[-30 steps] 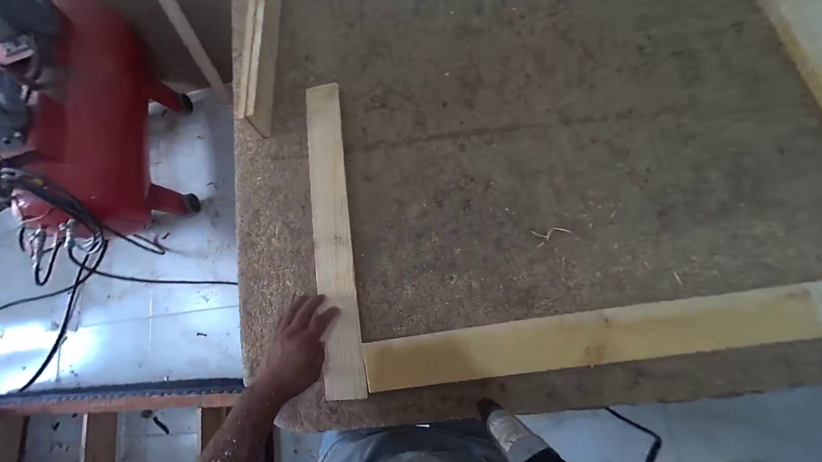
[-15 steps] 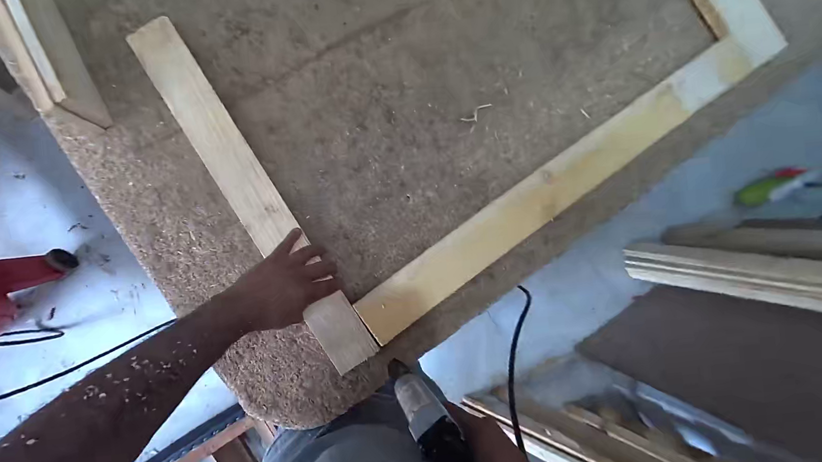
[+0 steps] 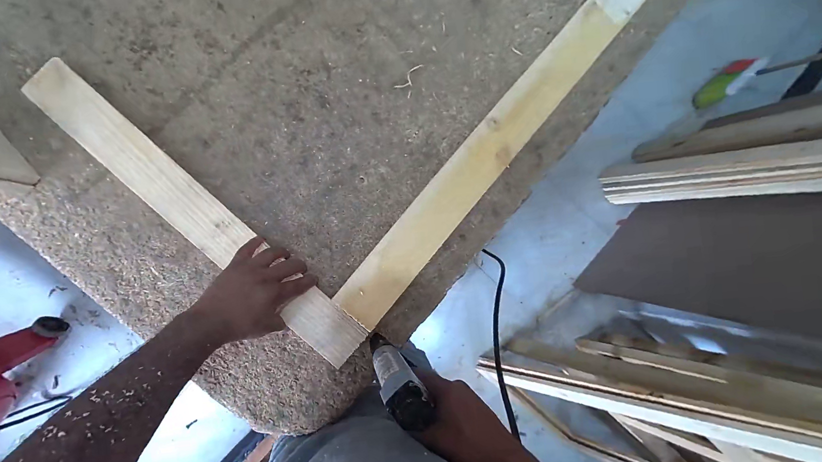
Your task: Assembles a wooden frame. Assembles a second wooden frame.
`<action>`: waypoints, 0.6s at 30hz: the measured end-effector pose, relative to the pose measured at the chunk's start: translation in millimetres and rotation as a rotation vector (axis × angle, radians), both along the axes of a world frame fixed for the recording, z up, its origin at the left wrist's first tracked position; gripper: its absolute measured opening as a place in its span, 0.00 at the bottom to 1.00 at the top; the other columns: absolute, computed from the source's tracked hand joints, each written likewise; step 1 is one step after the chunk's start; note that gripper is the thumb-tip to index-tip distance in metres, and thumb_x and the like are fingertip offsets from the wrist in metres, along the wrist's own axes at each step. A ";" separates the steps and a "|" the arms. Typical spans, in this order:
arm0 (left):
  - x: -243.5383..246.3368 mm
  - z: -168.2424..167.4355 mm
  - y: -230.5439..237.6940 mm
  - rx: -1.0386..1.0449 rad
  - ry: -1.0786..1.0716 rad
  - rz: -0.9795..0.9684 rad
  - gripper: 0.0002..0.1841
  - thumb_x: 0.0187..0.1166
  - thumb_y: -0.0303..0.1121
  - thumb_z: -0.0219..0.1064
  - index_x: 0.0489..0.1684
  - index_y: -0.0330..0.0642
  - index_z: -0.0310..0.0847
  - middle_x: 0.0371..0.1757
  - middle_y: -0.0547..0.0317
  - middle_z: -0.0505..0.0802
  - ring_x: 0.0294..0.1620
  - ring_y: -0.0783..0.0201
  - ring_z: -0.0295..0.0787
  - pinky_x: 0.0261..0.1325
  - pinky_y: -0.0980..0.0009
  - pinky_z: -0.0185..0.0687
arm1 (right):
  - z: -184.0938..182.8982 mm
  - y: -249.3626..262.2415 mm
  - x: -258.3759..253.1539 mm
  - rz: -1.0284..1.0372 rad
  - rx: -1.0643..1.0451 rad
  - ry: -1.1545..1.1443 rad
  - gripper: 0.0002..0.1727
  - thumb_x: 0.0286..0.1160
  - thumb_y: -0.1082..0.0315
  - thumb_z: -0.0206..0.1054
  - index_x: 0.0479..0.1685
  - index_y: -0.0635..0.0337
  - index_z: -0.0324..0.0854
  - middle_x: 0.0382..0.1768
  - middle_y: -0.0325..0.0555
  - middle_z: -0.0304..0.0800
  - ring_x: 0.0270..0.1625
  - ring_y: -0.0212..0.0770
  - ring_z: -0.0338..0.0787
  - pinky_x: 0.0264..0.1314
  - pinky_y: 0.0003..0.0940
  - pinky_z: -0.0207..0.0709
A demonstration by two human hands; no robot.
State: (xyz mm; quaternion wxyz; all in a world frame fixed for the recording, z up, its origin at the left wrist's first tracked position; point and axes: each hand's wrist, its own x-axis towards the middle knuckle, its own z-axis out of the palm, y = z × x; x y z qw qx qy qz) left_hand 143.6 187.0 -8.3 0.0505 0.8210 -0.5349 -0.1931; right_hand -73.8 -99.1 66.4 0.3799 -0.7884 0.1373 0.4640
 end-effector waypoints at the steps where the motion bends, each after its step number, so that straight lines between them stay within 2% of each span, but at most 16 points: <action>1: 0.5 -0.4 -0.2 0.015 -0.004 -0.002 0.42 0.52 0.55 0.84 0.77 0.71 0.79 0.74 0.69 0.86 0.80 0.53 0.74 0.86 0.35 0.57 | -0.8 -0.3 0.9 0.004 -0.003 0.007 0.42 0.61 0.49 0.78 0.81 0.47 0.73 0.55 0.51 0.93 0.57 0.52 0.93 0.60 0.60 0.84; 7: -0.7 -2.0 -0.7 0.016 -0.028 -0.017 0.42 0.52 0.58 0.83 0.78 0.72 0.79 0.74 0.69 0.86 0.80 0.53 0.75 0.86 0.37 0.57 | -2.1 1.6 8.1 0.019 -0.003 0.041 0.42 0.62 0.49 0.78 0.83 0.44 0.71 0.55 0.53 0.92 0.58 0.55 0.92 0.60 0.63 0.83; 10: -5.4 -3.7 -2.3 0.004 -0.024 -0.001 0.43 0.52 0.55 0.84 0.79 0.69 0.77 0.75 0.65 0.85 0.82 0.51 0.74 0.86 0.33 0.54 | -3.2 0.9 8.8 0.026 0.005 0.048 0.42 0.62 0.49 0.77 0.84 0.43 0.70 0.56 0.54 0.92 0.58 0.56 0.92 0.60 0.63 0.83; 13: -15.5 0.3 -9.5 0.022 0.020 -0.011 0.51 0.51 0.54 0.87 0.87 0.67 0.69 0.87 0.63 0.74 0.91 0.48 0.62 0.87 0.28 0.46 | -0.6 -0.3 10.4 0.031 0.010 0.055 0.43 0.62 0.51 0.77 0.84 0.44 0.69 0.56 0.55 0.92 0.58 0.58 0.91 0.60 0.64 0.82; 15: -23.2 -1.0 -17.3 0.015 0.049 -0.051 0.54 0.49 0.56 0.88 0.88 0.68 0.66 0.91 0.62 0.69 0.93 0.48 0.56 0.89 0.29 0.44 | 1.4 -0.8 11.8 0.043 0.002 0.062 0.43 0.62 0.52 0.77 0.85 0.44 0.69 0.56 0.56 0.91 0.58 0.58 0.91 0.59 0.65 0.81; 18: -29.5 -7.3 -26.9 0.036 0.078 -0.086 0.54 0.50 0.56 0.87 0.89 0.70 0.65 0.95 0.60 0.62 0.95 0.48 0.50 0.90 0.30 0.42 | 4.2 -1.3 14.9 0.064 -0.010 0.087 0.42 0.63 0.51 0.75 0.85 0.42 0.69 0.55 0.56 0.91 0.58 0.59 0.91 0.59 0.66 0.81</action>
